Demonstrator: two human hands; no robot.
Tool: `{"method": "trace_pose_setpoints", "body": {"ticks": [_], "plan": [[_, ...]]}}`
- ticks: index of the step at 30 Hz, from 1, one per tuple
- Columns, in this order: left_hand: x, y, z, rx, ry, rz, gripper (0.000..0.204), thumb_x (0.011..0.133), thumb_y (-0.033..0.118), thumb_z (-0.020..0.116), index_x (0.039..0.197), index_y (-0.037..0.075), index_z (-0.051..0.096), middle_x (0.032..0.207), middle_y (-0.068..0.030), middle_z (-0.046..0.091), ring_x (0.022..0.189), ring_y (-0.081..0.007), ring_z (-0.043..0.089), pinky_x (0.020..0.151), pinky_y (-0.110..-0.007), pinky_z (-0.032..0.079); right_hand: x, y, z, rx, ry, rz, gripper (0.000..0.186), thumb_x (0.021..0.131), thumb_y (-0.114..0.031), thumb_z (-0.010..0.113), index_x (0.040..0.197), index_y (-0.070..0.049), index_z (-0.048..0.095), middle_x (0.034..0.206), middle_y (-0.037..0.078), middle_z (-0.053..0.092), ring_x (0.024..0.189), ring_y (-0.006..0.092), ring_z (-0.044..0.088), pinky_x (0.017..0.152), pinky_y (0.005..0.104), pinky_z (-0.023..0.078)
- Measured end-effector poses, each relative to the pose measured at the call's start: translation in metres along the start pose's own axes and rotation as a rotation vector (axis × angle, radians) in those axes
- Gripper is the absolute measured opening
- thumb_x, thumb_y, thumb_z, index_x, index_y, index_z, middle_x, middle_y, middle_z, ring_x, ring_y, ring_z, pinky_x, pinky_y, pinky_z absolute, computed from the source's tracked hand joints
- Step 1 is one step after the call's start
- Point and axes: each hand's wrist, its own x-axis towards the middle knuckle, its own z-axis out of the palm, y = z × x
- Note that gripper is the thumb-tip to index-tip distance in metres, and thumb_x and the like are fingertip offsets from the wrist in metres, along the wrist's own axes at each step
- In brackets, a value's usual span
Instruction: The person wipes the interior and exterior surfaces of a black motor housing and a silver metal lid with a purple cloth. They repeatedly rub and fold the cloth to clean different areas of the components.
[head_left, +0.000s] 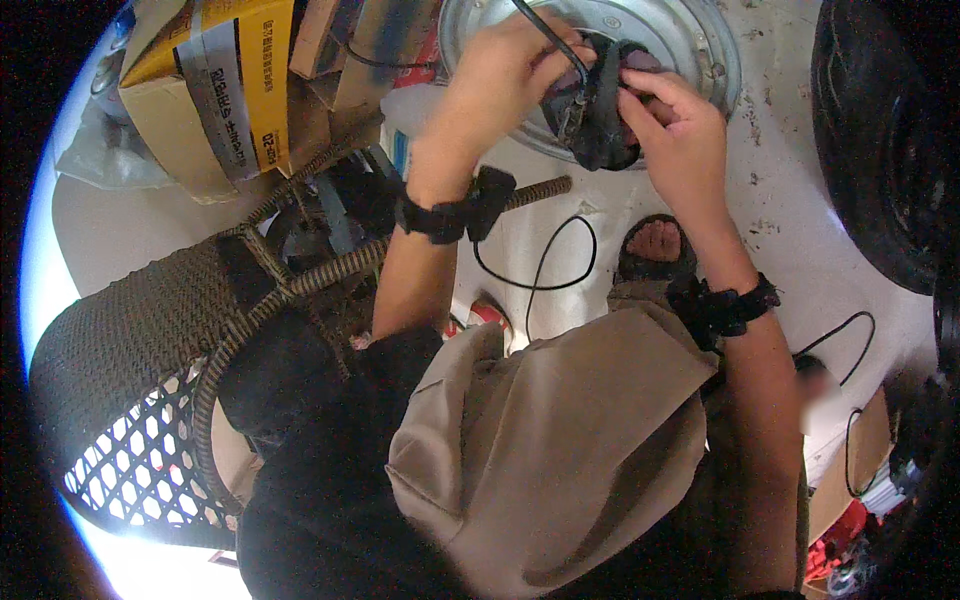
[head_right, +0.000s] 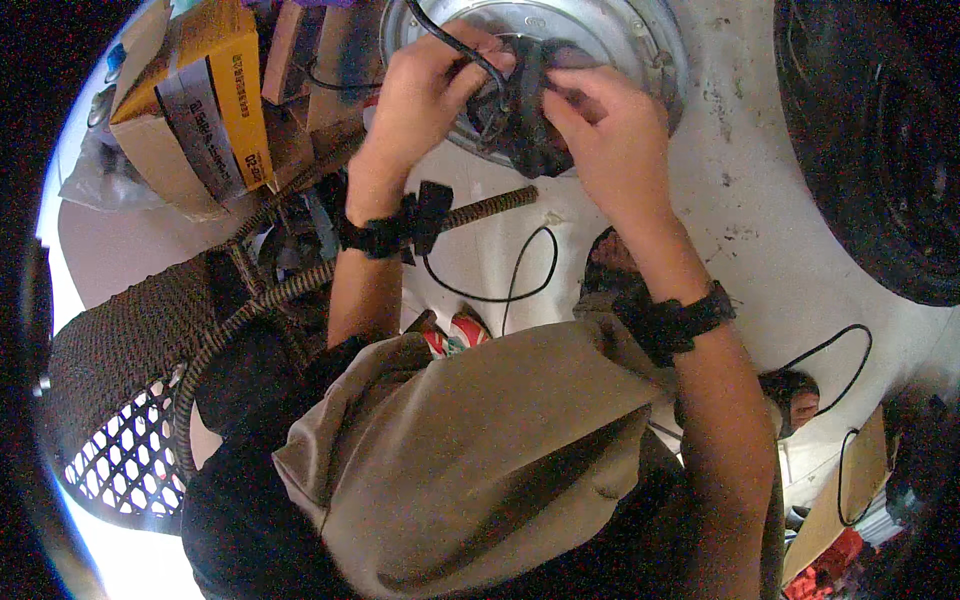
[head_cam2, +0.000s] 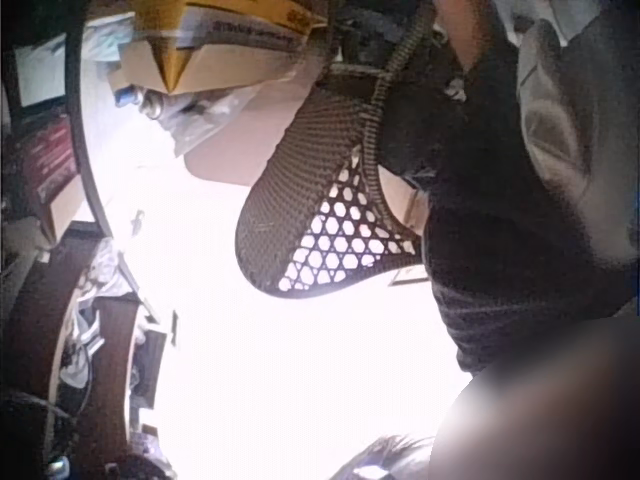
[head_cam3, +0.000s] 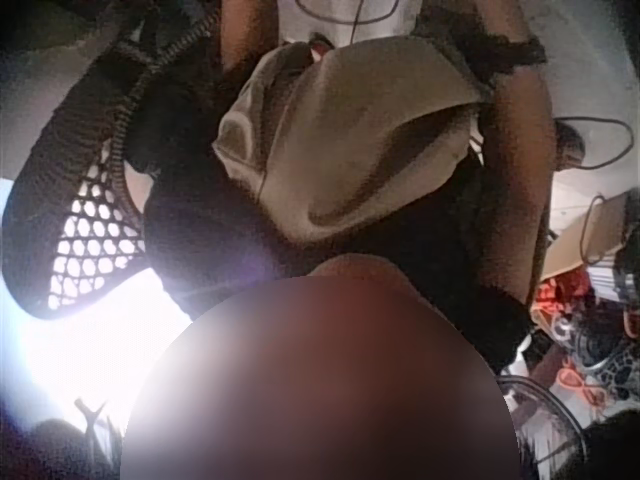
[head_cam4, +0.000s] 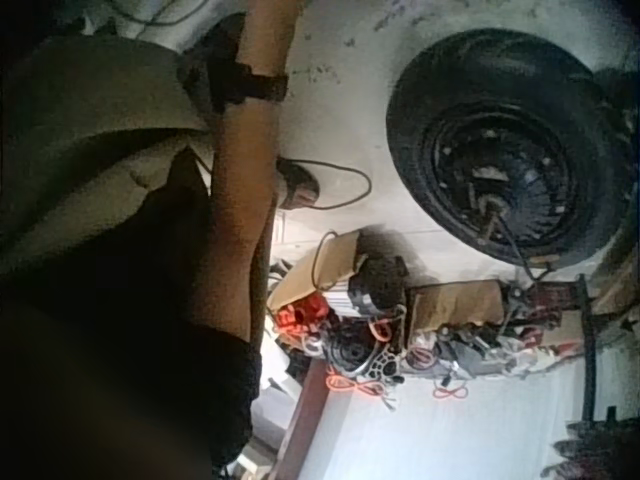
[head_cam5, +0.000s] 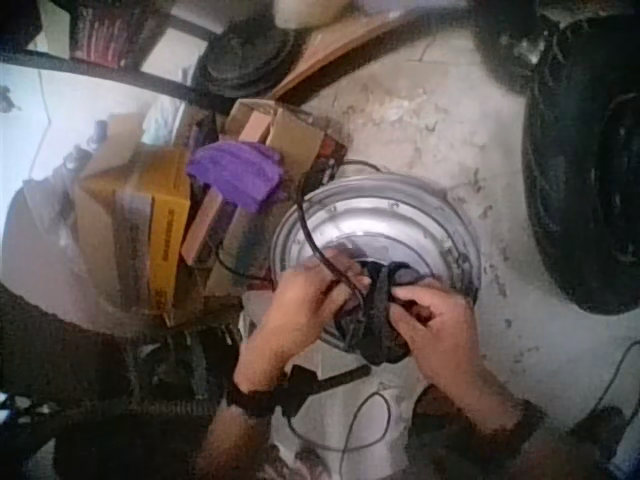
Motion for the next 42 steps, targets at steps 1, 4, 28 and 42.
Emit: {"method": "trace_pose_setpoints", "body": {"ticks": [1,4,28,42], "plan": [[-0.004,0.002,0.001,-0.003,0.099,0.003,0.012,0.085,0.008,0.069,0.094,0.000,0.071,0.087,-0.0090,0.069,0.075,-0.0160,0.063,0.067,-0.029,0.049,-0.002,-0.004,0.001,-0.101,0.010,-0.042,0.023,0.080,-0.008,0.072,0.102,-0.001,0.070,0.093,0.009,0.069,0.072,0.0156,0.067,0.064,0.0256,0.052],[-0.031,0.023,0.011,-0.146,0.199,-0.506,0.013,0.086,0.007,0.068,0.096,0.000,0.071,0.090,-0.0110,0.068,0.078,-0.0167,0.064,0.071,-0.028,0.050,-0.005,-0.007,-0.002,-0.247,0.030,-0.128,0.023,0.083,-0.006,0.071,0.104,0.000,0.069,0.092,0.008,0.068,0.071,0.0139,0.065,0.065,0.0256,0.052],[-0.076,0.044,0.110,-0.848,0.860,-0.700,0.034,0.081,-0.010,0.062,0.110,0.003,0.051,0.099,-0.0036,0.059,0.075,-0.0085,0.058,0.062,-0.022,0.047,-0.012,0.009,0.004,-0.093,0.064,-0.046,0.033,0.077,-0.005,0.076,0.109,0.000,0.066,0.093,0.009,0.065,0.071,0.0143,0.064,0.061,0.0268,0.054],[-0.052,0.047,0.106,-0.643,0.852,-0.671,0.028,0.088,-0.001,0.065,0.115,-0.003,0.059,0.085,-0.0042,0.063,0.071,-0.0076,0.058,0.061,-0.023,0.050,-0.007,0.018,0.021,-0.211,0.354,-0.213,0.025,0.078,-0.009,0.073,0.097,-0.003,0.058,0.076,0.007,0.063,0.063,0.0162,0.061,0.059,0.0309,0.049]]}}
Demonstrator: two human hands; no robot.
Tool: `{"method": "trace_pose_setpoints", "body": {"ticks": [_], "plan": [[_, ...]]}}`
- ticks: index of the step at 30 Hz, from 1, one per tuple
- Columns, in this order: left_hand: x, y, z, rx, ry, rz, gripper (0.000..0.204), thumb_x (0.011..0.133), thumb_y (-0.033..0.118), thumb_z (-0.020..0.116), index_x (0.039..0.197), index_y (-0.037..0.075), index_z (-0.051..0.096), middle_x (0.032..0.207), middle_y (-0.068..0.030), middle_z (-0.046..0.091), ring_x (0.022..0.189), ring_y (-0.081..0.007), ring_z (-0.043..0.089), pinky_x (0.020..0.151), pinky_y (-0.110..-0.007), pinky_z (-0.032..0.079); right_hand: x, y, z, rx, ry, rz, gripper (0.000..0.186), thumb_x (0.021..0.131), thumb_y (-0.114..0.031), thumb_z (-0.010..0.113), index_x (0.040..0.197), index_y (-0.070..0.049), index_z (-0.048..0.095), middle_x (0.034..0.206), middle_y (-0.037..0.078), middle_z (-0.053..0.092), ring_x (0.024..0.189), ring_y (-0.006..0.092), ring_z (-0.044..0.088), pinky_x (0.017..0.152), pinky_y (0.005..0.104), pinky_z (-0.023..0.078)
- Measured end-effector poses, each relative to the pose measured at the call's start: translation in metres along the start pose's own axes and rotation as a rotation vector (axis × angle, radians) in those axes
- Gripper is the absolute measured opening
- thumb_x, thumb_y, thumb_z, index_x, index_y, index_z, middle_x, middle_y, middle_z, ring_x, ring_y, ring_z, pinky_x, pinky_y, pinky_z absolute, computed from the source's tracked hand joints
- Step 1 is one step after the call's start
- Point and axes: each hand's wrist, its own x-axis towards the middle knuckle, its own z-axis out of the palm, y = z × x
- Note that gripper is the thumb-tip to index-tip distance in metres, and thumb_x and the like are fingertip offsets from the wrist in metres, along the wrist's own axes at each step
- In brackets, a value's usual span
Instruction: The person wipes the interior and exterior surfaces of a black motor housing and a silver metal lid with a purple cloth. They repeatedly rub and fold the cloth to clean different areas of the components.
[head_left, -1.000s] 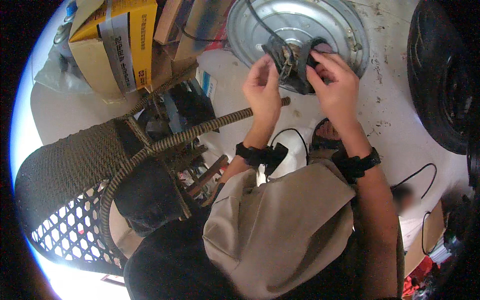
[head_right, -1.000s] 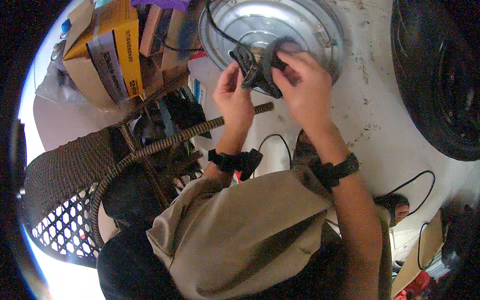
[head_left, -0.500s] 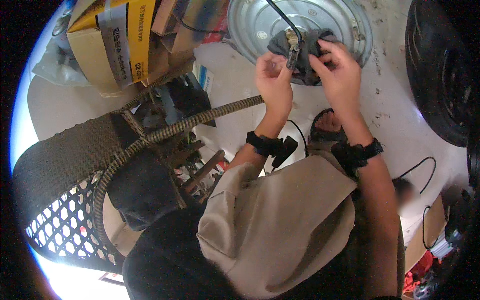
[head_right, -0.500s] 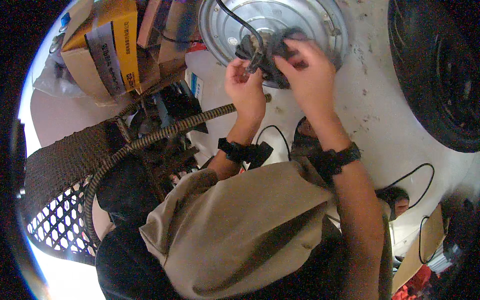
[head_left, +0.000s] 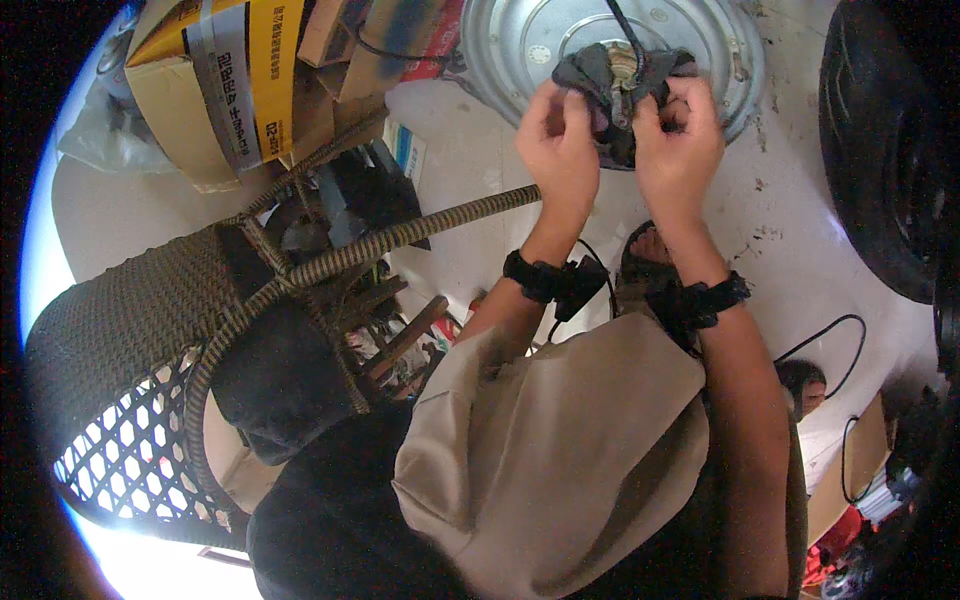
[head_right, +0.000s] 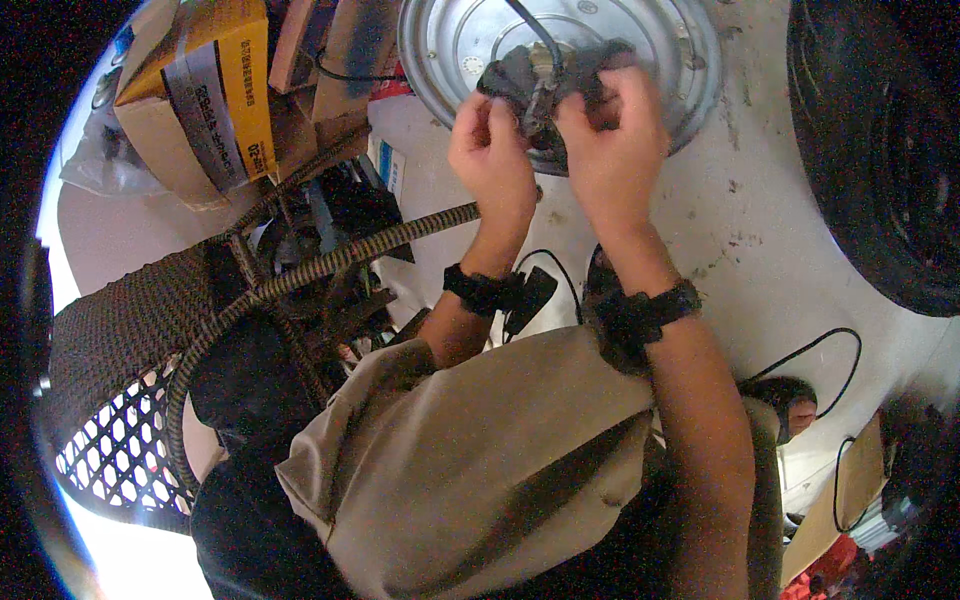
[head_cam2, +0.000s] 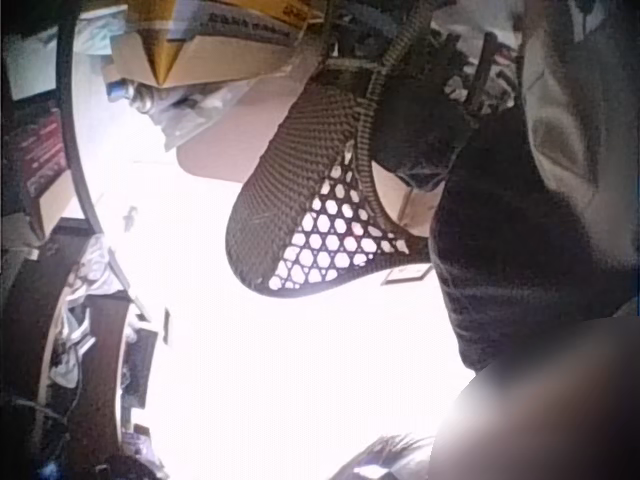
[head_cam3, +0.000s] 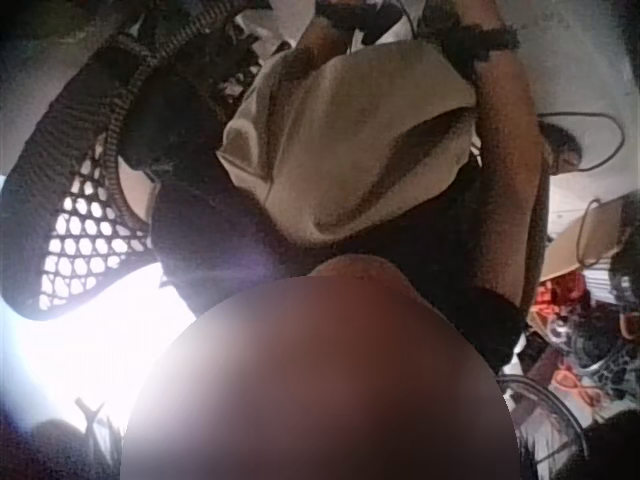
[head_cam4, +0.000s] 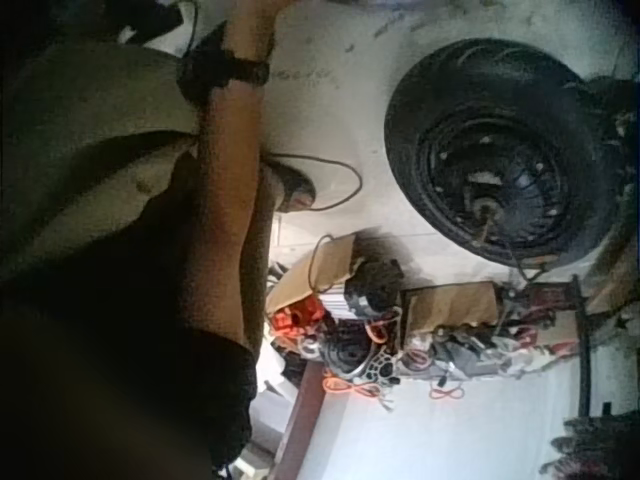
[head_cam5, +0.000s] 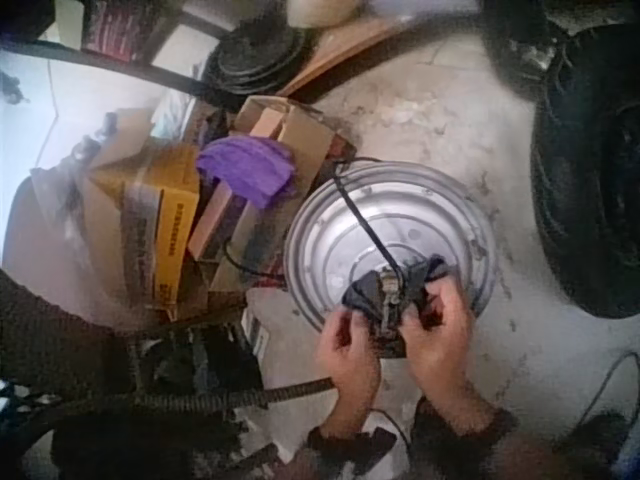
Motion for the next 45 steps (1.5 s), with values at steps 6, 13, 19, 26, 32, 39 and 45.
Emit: {"method": "trace_pose_setpoints", "body": {"ticks": [6,13,19,26,32,39,45], "plan": [[0.016,0.019,0.003,-0.065,-0.115,0.062,0.018,0.089,0.003,0.066,0.105,-0.003,0.063,0.076,-0.0036,0.065,0.066,-0.0070,0.059,0.057,-0.023,0.047,0.018,0.005,-0.008,0.045,0.014,-0.005,0.017,0.084,-0.012,0.070,0.092,-0.003,0.057,0.070,0.006,0.060,0.063,0.0146,0.059,0.061,0.0293,0.048],[0.053,0.053,0.000,0.366,-0.312,0.213,0.021,0.081,0.016,0.076,0.087,0.000,0.065,0.058,-0.0077,0.063,0.050,-0.0116,0.059,0.048,-0.026,0.045,0.049,-0.001,-0.035,-0.031,-0.308,-0.037,0.013,0.091,-0.015,0.065,0.089,-0.004,0.059,0.072,0.005,0.062,0.064,0.0105,0.058,0.059,0.0276,0.046],[0.084,0.111,0.022,0.640,-0.682,0.147,0.017,0.083,0.007,0.070,0.079,-0.007,0.061,0.063,-0.0097,0.060,0.059,-0.0139,0.057,0.055,-0.031,0.045,0.067,-0.016,-0.052,-0.092,-0.502,0.078,0.014,0.094,-0.009,0.058,0.085,0.000,0.053,0.068,0.002,0.048,0.062,0.0091,0.047,0.057,0.0260,0.039],[0.071,0.072,0.016,0.590,-0.569,0.273,0.023,0.084,0.015,0.075,0.086,-0.006,0.065,0.067,-0.0069,0.062,0.061,-0.0093,0.054,0.056,-0.025,0.044,0.047,0.005,-0.039,0.044,-0.293,0.060,0.008,0.097,-0.008,0.058,0.098,0.000,0.060,0.083,-0.003,0.059,0.075,0.0030,0.053,0.067,0.0206,0.044],[-0.007,0.006,0.000,0.059,-0.019,-0.023,0.015,0.089,0.003,0.067,0.103,0.000,0.064,0.088,-0.0033,0.067,0.075,-0.0088,0.060,0.067,-0.021,0.048,0.013,0.017,-0.028,0.315,-0.193,0.169,0.018,0.088,-0.008,0.068,0.103,0.000,0.064,0.081,0.002,0.066,0.070,0.0065,0.058,0.060,0.0237,0.046],[-0.027,-0.001,0.000,-0.473,0.010,-0.282,0.028,0.091,-0.006,0.056,0.117,0.001,0.050,0.101,-0.0043,0.062,0.082,-0.0097,0.060,0.070,-0.023,0.049,-0.003,0.009,-0.025,0.281,-0.268,0.178,0.025,0.085,0.000,0.066,0.109,0.001,0.060,0.094,0.008,0.067,0.080,0.0114,0.063,0.066,0.0255,0.051],[-0.018,-0.003,-0.006,-0.268,-0.073,-0.182,0.045,0.086,-0.014,0.057,0.125,0.001,0.042,0.097,-0.0037,0.059,0.084,-0.0093,0.059,0.067,-0.024,0.051,-0.011,0.008,-0.020,0.067,-0.230,0.023,0.029,0.083,0.001,0.066,0.110,-0.003,0.060,0.094,0.011,0.067,0.084,0.0167,0.068,0.070,0.0303,0.054]]}}
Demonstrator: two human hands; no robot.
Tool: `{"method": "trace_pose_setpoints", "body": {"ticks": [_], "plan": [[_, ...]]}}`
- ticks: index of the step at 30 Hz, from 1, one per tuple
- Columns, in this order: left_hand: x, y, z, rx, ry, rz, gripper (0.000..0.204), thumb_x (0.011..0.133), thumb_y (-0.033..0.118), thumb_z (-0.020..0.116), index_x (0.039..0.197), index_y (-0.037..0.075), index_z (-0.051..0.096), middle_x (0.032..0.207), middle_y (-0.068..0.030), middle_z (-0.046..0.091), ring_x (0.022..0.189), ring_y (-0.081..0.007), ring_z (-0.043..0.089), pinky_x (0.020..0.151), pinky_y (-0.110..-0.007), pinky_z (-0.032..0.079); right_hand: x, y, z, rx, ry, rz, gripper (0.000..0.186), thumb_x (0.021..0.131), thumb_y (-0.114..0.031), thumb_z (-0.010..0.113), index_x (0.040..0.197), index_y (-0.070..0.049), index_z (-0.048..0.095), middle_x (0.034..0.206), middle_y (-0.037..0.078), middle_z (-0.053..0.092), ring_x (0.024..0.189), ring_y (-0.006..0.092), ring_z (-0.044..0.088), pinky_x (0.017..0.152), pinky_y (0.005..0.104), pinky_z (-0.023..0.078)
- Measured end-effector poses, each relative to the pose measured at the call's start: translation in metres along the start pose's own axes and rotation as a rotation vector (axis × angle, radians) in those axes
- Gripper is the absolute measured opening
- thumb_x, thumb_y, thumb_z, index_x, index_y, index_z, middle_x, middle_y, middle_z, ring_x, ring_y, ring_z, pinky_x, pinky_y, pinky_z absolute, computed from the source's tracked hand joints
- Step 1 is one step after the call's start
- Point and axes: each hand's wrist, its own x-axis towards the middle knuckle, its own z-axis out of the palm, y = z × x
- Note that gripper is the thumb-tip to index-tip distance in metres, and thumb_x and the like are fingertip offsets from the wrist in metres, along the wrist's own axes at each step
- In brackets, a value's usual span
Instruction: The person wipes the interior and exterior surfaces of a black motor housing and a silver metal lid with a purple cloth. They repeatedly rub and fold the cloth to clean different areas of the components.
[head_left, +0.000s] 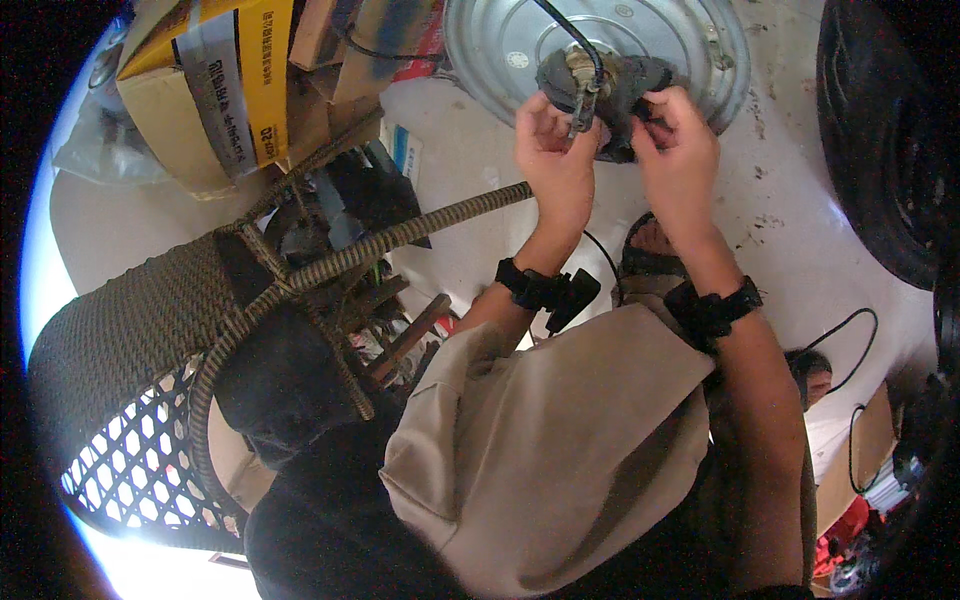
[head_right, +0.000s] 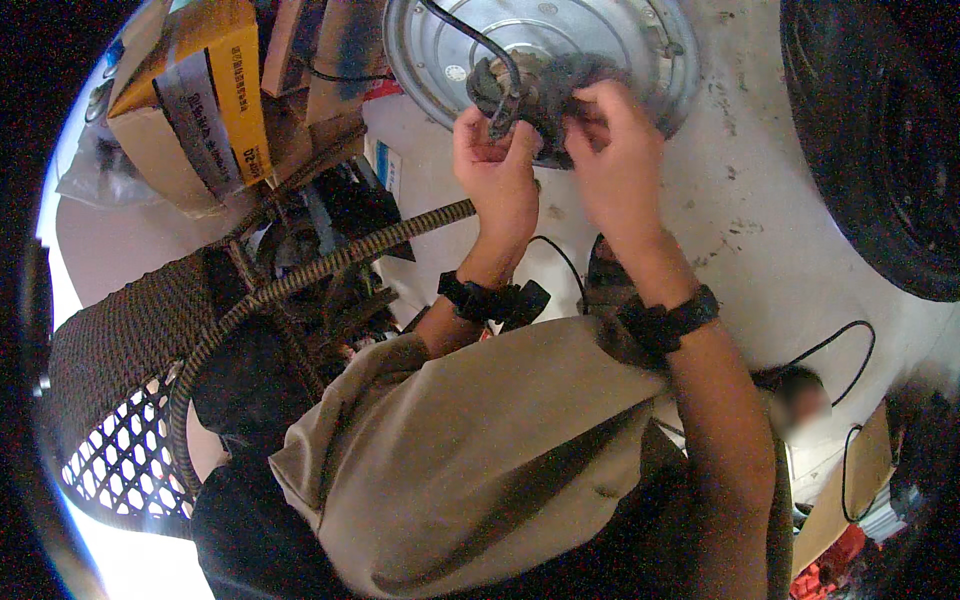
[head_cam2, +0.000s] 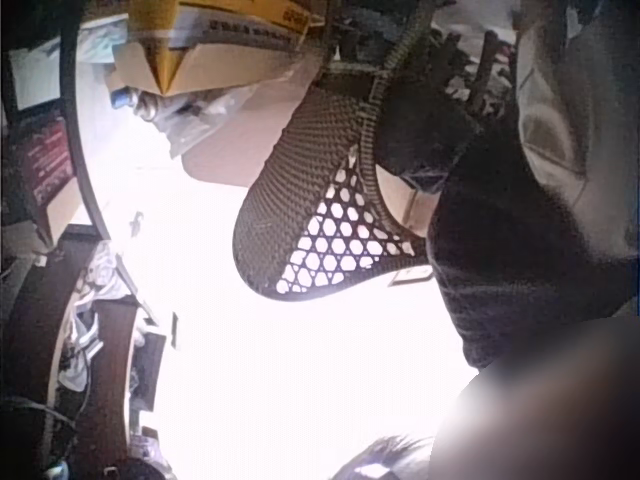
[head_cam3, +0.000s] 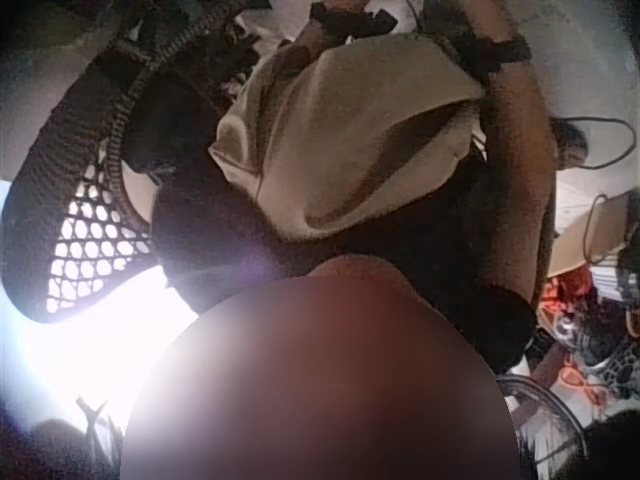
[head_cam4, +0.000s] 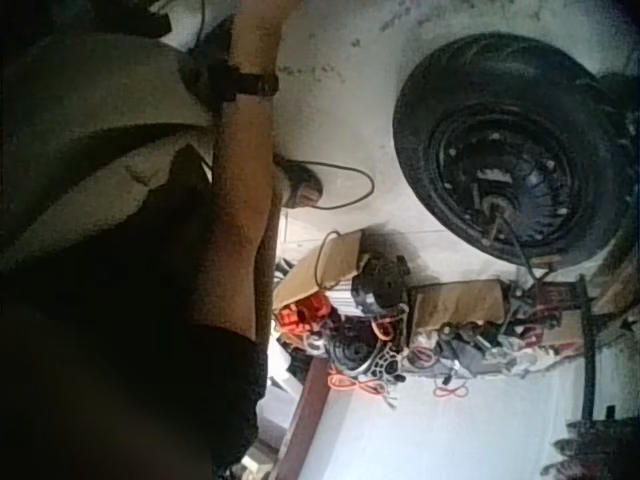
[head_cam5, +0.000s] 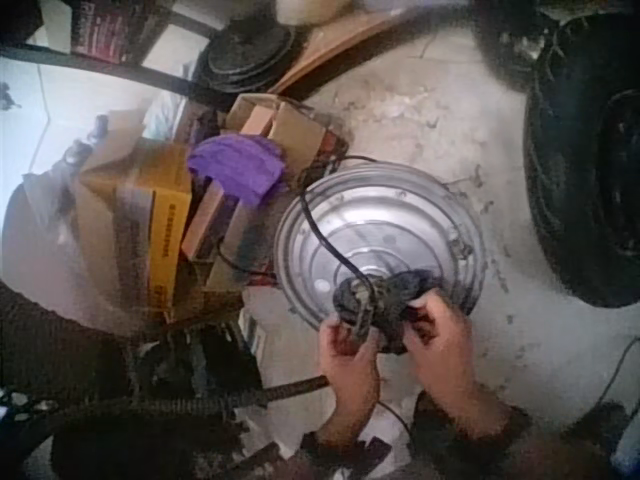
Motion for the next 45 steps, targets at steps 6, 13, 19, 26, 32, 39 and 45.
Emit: {"method": "trace_pose_setpoints", "body": {"ticks": [6,13,19,26,32,39,45], "plan": [[0.013,0.000,-0.022,0.035,0.052,0.058,0.009,0.093,0.003,0.060,0.100,0.004,0.055,0.083,-0.0016,0.061,0.067,-0.0076,0.055,0.056,-0.021,0.043,0.012,0.013,-0.018,0.132,-0.066,0.104,0.019,0.086,0.000,0.065,0.104,-0.001,0.060,0.081,0.005,0.066,0.076,0.0114,0.063,0.065,0.0262,0.050],[0.047,0.045,-0.022,0.114,0.093,0.222,0.008,0.096,0.006,0.056,0.102,0.001,0.055,0.081,-0.0031,0.060,0.071,-0.0090,0.054,0.062,-0.023,0.043,0.009,0.015,-0.021,0.233,0.154,0.132,0.018,0.087,0.002,0.065,0.105,0.000,0.061,0.084,-0.001,0.061,0.073,0.0055,0.056,0.063,0.0222,0.046],[0.078,0.063,0.010,0.498,-0.310,0.419,0.017,0.085,0.005,0.071,0.098,-0.005,0.065,0.087,-0.0089,0.067,0.080,-0.0132,0.065,0.069,-0.026,0.051,0.018,0.006,-0.021,0.327,0.086,0.106,0.018,0.086,0.002,0.067,0.103,0.000,0.060,0.087,-0.001,0.061,0.075,0.0056,0.055,0.065,0.0216,0.046],[0.107,0.134,0.033,0.946,-0.854,0.129,0.018,0.088,0.007,0.065,0.079,-0.008,0.061,0.066,-0.0131,0.057,0.058,-0.0162,0.052,0.056,-0.033,0.043,0.016,0.009,-0.018,0.263,-0.052,0.172,0.017,0.087,0.000,0.066,0.103,0.000,0.061,0.087,0.001,0.063,0.076,0.0075,0.057,0.067,0.0238,0.047],[0.116,0.128,0.018,1.126,-0.952,0.429,0.016,0.089,0.009,0.066,0.081,-0.005,0.065,0.072,-0.0163,0.064,0.062,-0.0250,0.057,0.059,-0.033,0.045,0.011,0.006,-0.008,0.188,0.033,0.181,0.018,0.088,-0.005,0.067,0.105,0.002,0.065,0.080,0.001,0.065,0.071,0.0069,0.056,0.063,0.0234,0.046],[0.102,0.069,-0.027,0.844,-0.670,0.582,0.018,0.084,0.004,0.072,0.098,-0.004,0.065,0.088,-0.0101,0.067,0.078,-0.0134,0.064,0.069,-0.025,0.051,0.009,0.004,0.001,0.171,0.060,0.216,0.018,0.087,-0.008,0.068,0.103,0.001,0.066,0.076,0.001,0.064,0.067,0.0061,0.055,0.059,0.0235,0.045],[0.062,0.039,-0.046,0.517,-0.273,0.168,0.010,0.088,0.004,0.069,0.093,-0.004,0.064,0.078,-0.0020,0.064,0.071,-0.0093,0.061,0.063,-0.024,0.049,0.004,0.000,0.009,0.064,0.114,0.201,0.019,0.087,-0.011,0.068,0.103,0.000,0.066,0.078,0.005,0.067,0.068,0.0107,0.060,0.063,0.0271,0.049]]}}
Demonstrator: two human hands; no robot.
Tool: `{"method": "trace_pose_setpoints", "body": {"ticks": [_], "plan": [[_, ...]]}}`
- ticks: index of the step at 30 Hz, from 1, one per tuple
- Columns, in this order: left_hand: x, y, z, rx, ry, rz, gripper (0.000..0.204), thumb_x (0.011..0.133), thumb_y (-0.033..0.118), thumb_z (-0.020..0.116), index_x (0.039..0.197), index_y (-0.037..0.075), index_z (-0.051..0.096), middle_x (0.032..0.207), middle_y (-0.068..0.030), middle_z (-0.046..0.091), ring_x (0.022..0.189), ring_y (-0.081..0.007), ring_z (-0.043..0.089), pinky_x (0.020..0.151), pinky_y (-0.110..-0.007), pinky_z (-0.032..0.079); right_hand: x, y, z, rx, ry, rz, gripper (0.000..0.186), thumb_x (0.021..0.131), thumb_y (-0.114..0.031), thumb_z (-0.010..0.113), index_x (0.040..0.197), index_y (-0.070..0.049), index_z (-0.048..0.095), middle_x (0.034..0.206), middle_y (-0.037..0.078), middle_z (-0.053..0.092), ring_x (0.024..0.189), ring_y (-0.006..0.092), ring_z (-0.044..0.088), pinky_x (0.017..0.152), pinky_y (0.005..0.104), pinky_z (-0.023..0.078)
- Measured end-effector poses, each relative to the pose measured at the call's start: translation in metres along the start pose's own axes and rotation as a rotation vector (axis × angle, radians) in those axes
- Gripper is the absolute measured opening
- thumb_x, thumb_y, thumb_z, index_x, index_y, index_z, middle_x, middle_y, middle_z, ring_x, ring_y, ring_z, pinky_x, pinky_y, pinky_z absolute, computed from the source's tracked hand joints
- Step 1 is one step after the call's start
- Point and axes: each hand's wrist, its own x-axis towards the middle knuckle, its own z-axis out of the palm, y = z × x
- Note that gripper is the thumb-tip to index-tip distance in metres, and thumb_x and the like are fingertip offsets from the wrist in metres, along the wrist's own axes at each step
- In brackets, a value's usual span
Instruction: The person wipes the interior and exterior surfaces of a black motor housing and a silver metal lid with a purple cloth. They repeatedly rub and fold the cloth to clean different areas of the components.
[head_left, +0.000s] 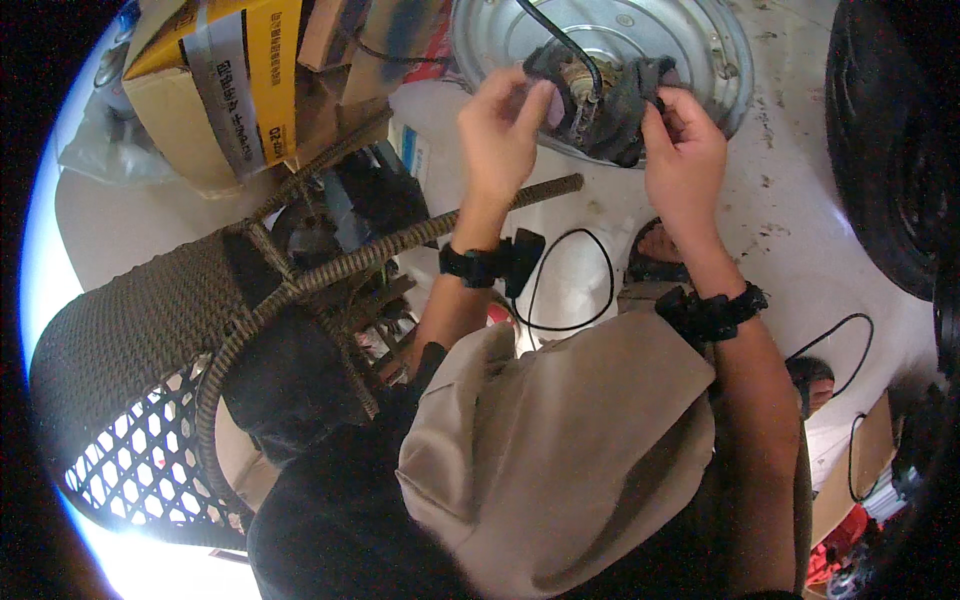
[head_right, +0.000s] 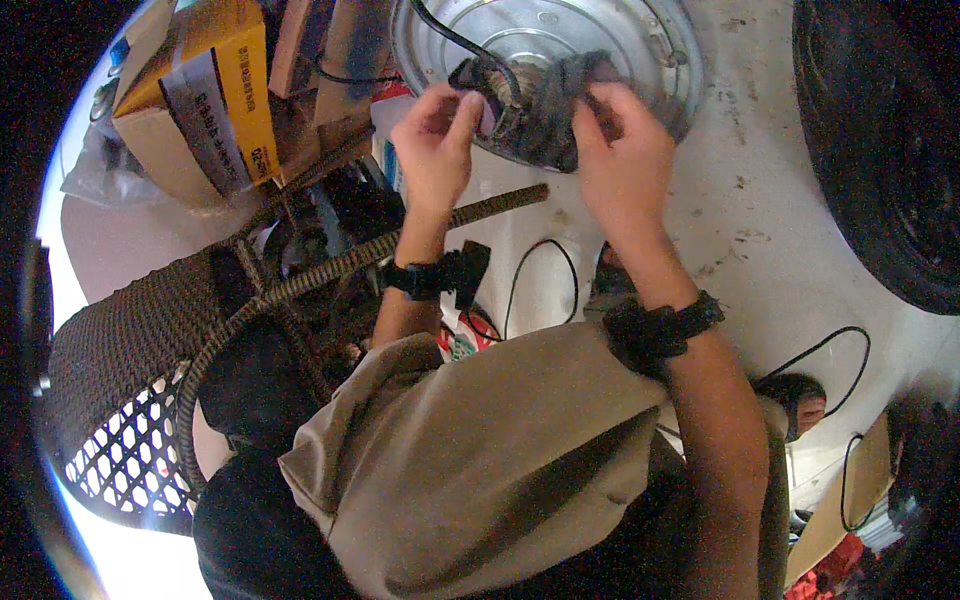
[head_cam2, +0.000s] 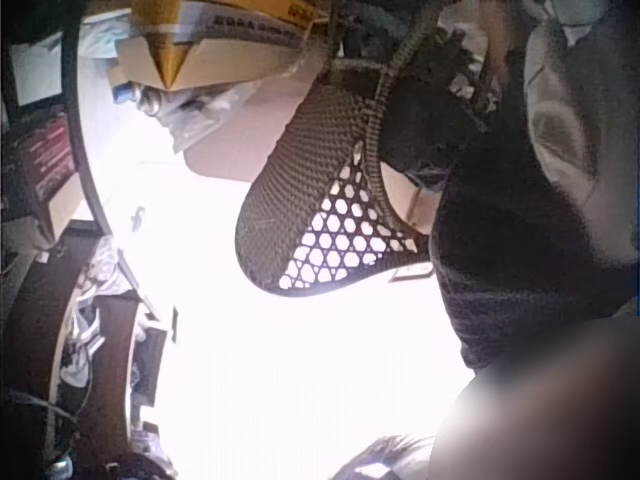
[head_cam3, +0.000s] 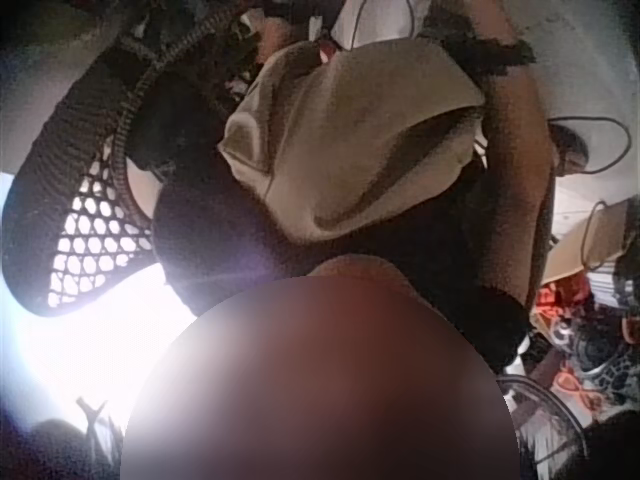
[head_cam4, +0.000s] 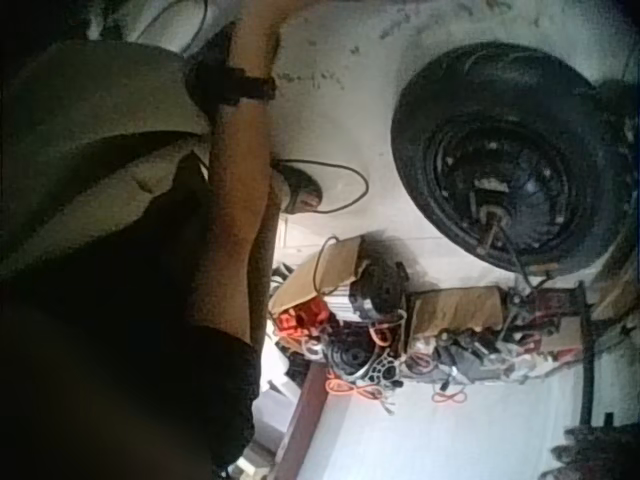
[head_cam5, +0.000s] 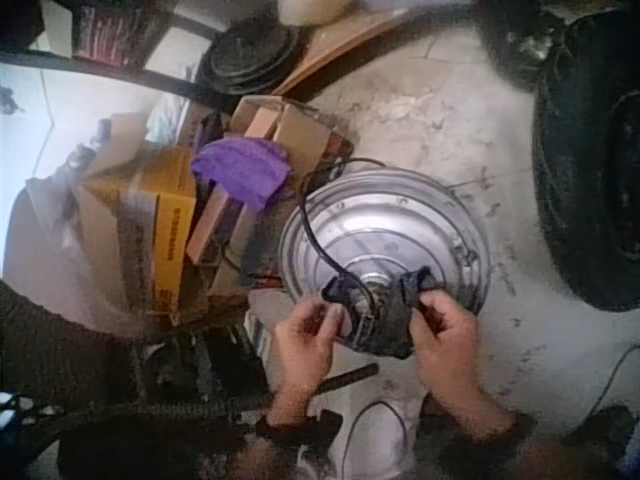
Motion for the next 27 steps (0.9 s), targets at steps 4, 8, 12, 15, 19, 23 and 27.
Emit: {"method": "trace_pose_setpoints", "body": {"ticks": [4,8,12,15,19,23,27], "plan": [[-0.034,-0.005,0.022,-0.250,0.140,-0.198,0.003,0.091,0.003,0.064,0.091,0.000,0.062,0.077,-0.0022,0.064,0.066,-0.0077,0.059,0.058,-0.024,0.047,0.000,0.002,0.001,-0.095,-0.010,-0.104,0.020,0.087,-0.010,0.066,0.104,0.000,0.066,0.081,0.009,0.068,0.071,0.0149,0.063,0.066,0.0302,0.050],[-0.053,-0.002,0.057,-0.382,0.296,-0.369,0.003,0.093,0.004,0.061,0.094,0.002,0.062,0.080,-0.0014,0.065,0.066,-0.0045,0.058,0.057,-0.022,0.048,0.000,0.002,0.000,-0.081,-0.001,-0.085,0.021,0.088,-0.009,0.064,0.106,0.002,0.064,0.083,0.011,0.068,0.073,0.0161,0.063,0.068,0.0306,0.051],[-0.055,0.002,0.080,-0.593,0.287,-0.343,0.006,0.094,0.003,0.059,0.099,0.002,0.061,0.079,0.0022,0.062,0.063,-0.0031,0.054,0.058,-0.020,0.045,0.008,0.013,-0.008,-0.065,0.014,-0.089,0.021,0.089,-0.008,0.063,0.107,0.004,0.063,0.083,0.010,0.068,0.073,0.0148,0.062,0.068,0.0303,0.050],[-0.050,0.010,0.076,-0.609,0.252,-0.302,0.007,0.094,0.002,0.058,0.101,0.002,0.060,0.079,0.0012,0.063,0.065,-0.0046,0.056,0.058,-0.021,0.045,0.011,0.011,-0.009,-0.008,0.061,-0.139,0.021,0.089,-0.007,0.063,0.107,0.004,0.063,0.084,0.008,0.067,0.074,0.0129,0.061,0.068,0.0299,0.050],[-0.039,0.009,0.069,-0.401,0.334,-0.252,0.007,0.092,0.001,0.060,0.099,0.001,0.060,0.076,-0.0005,0.063,0.066,-0.0070,0.058,0.060,-0.022,0.047,0.017,0.012,-0.023,-0.007,-0.043,-0.124,0.020,0.090,-0.005,0.062,0.107,0.004,0.063,0.086,0.007,0.067,0.076,0.0114,0.060,0.069,0.0280,0.049],[-0.008,0.033,0.055,-0.380,0.406,-0.049,0.008,0.088,0.004,0.068,0.091,0.000,0.062,0.073,0.0013,0.061,0.063,-0.0051,0.054,0.056,-0.021,0.043,0.018,0.023,-0.022,0.101,-0.063,-0.032,0.019,0.091,-0.004,0.060,0.108,0.004,0.062,0.089,0.004,0.067,0.078,0.0097,0.058,0.071,0.0258,0.048],[0.018,0.039,0.036,-0.203,0.079,0.022,0.010,0.085,0.003,0.072,0.091,-0.004,0.066,0.075,0.0000,0.065,0.067,-0.0048,0.057,0.059,-0.020,0.045,0.026,0.015,-0.030,0.058,-0.088,-0.095,0.021,0.092,-0.003,0.060,0.111,0.005,0.062,0.091,0.004,0.067,0.081,0.0087,0.059,0.073,0.0251,0.048]]}}
